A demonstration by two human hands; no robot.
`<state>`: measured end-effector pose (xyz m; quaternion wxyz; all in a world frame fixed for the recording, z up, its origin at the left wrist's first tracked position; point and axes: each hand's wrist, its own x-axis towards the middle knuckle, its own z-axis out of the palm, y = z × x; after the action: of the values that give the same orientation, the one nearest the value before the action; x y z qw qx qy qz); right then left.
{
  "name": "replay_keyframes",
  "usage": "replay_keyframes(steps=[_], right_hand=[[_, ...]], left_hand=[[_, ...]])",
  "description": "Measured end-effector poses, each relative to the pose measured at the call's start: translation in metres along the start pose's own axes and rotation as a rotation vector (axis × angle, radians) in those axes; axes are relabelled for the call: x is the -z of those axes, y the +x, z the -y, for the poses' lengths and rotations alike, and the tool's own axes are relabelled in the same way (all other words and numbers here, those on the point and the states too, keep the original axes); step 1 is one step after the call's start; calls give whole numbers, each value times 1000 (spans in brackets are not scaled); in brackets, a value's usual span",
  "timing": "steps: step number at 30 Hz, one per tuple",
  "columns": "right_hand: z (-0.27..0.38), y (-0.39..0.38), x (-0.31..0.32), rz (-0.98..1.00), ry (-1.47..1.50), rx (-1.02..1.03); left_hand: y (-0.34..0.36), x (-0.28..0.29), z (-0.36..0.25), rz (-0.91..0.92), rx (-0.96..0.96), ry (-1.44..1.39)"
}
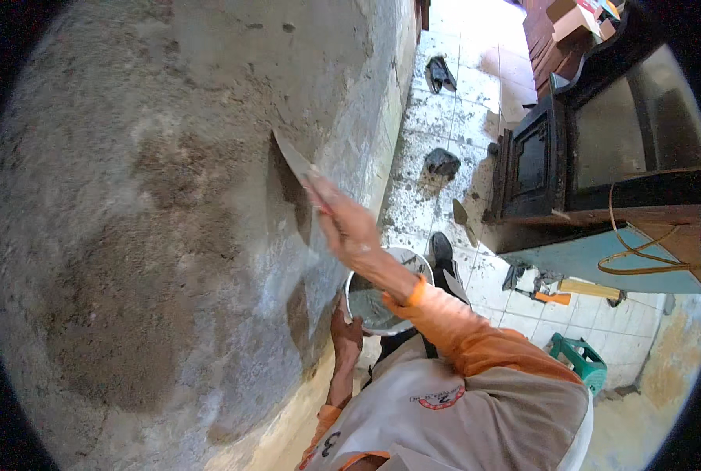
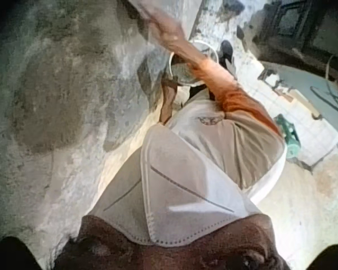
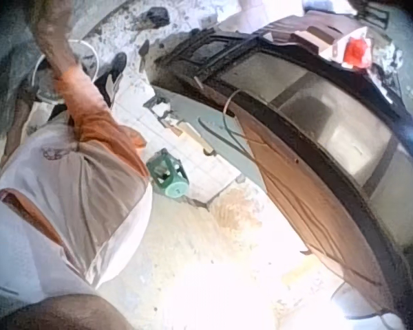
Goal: The person applies gray plaster mix from a bucket onto a concrete wall using a hand spatula.
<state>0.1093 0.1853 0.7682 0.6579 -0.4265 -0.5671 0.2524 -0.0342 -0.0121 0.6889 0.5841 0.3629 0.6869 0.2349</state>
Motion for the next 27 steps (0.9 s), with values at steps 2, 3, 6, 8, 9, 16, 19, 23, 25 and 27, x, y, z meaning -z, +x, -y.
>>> replay_keyframes(steps=[2,3,6,8,9,16,19,23,25,27], right_hand=[[-7,13,26,-12,60,9],[-14,38,37,-43,0,48],[-35,131,57,-175,-154,177],[-50,173,62,-182,-223,144],[-56,190,53,-200,-191,279],[7,73,-34,-133,-156,222],[30,22,-15,98,-108,224],[-13,64,47,-22,-87,335],[-3,129,57,-158,-153,347],[-10,190,57,-227,-191,406]], left_hand=[[-2,6,31,-144,-371,248],[5,12,45,-158,-385,248],[16,19,59,-235,-503,630],[7,7,32,-165,-485,485],[2,5,24,-161,-489,492],[-1,6,13,-113,-79,32],[8,25,56,-242,-379,484],[4,2,21,-64,-140,-7],[2,4,29,-86,-136,9],[1,-1,29,-70,-175,45]])
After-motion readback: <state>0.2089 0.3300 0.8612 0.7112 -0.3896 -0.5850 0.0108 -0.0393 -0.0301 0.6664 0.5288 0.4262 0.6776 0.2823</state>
